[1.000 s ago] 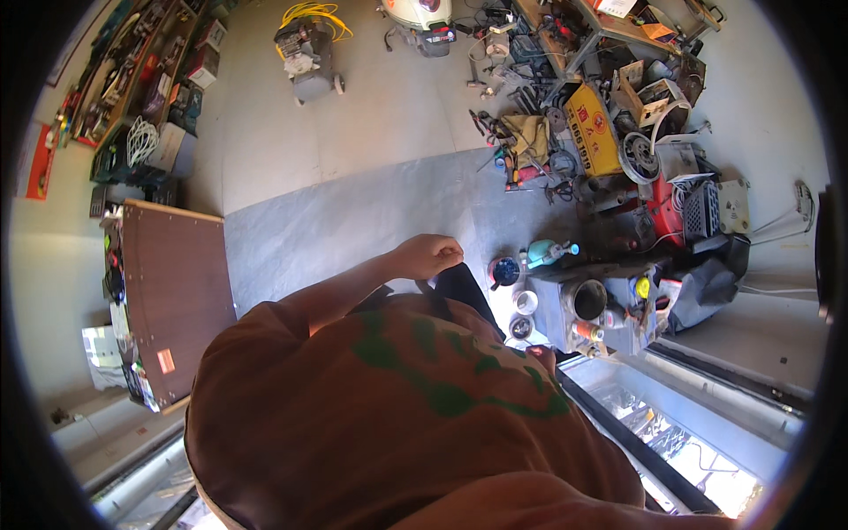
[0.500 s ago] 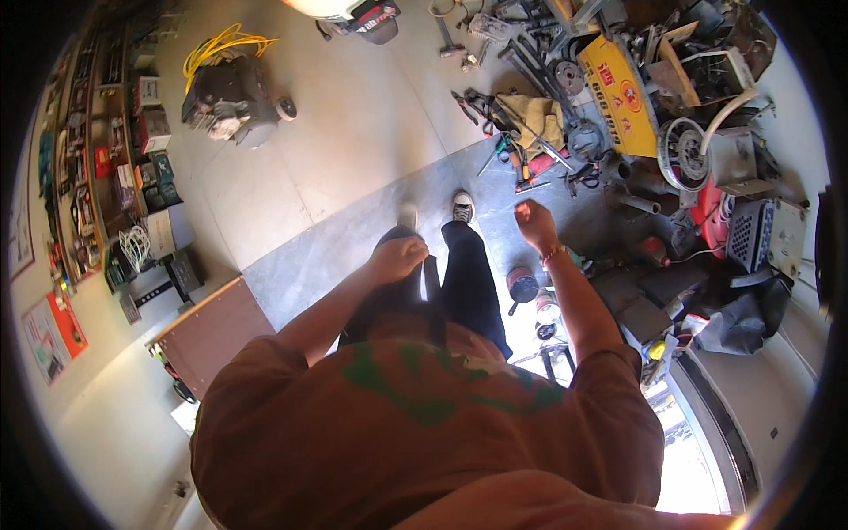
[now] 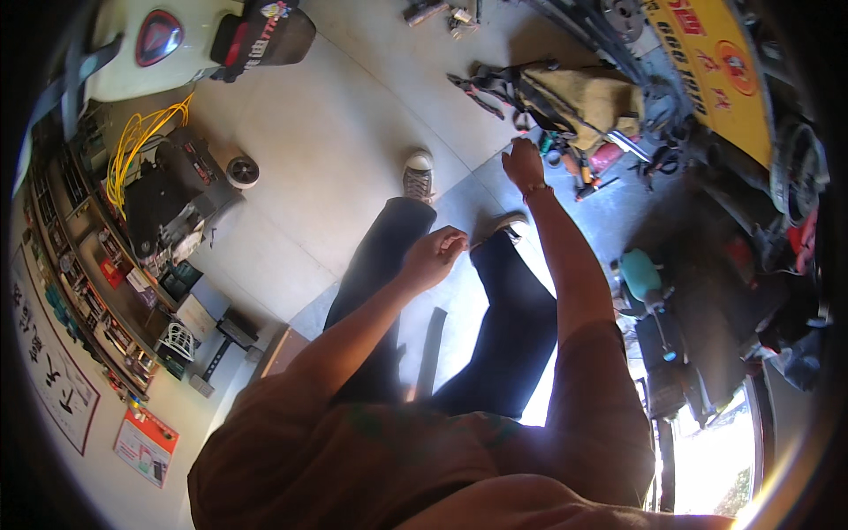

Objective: The person works on the underside of a vehicle, using a wrench to loosen a bolt and then a screwdriver to adjust components. They briefly walk to a tool cart to retrieve a tool before returning to continue the repair.

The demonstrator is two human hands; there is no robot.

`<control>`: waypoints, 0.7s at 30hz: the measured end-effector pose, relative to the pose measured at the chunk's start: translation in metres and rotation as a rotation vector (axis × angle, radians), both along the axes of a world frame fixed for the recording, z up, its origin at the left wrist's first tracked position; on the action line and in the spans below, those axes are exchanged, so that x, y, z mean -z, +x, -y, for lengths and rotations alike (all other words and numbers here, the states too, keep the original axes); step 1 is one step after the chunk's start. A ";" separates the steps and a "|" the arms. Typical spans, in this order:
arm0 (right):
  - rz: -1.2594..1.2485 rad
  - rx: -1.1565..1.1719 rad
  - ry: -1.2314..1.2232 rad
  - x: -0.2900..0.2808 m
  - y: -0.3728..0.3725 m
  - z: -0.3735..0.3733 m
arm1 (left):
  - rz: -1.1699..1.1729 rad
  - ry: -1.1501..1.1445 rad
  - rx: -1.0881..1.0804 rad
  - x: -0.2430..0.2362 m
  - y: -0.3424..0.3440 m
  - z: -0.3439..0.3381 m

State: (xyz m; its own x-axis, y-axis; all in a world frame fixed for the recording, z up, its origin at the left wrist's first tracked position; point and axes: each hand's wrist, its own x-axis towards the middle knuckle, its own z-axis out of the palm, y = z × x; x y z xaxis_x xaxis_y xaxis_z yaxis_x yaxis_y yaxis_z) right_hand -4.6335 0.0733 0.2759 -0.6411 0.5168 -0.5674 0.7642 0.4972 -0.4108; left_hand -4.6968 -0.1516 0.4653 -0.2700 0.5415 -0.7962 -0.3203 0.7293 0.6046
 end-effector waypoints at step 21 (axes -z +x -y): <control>0.112 0.175 -0.824 0.065 0.015 0.074 | -0.033 -0.083 0.119 0.043 0.006 0.012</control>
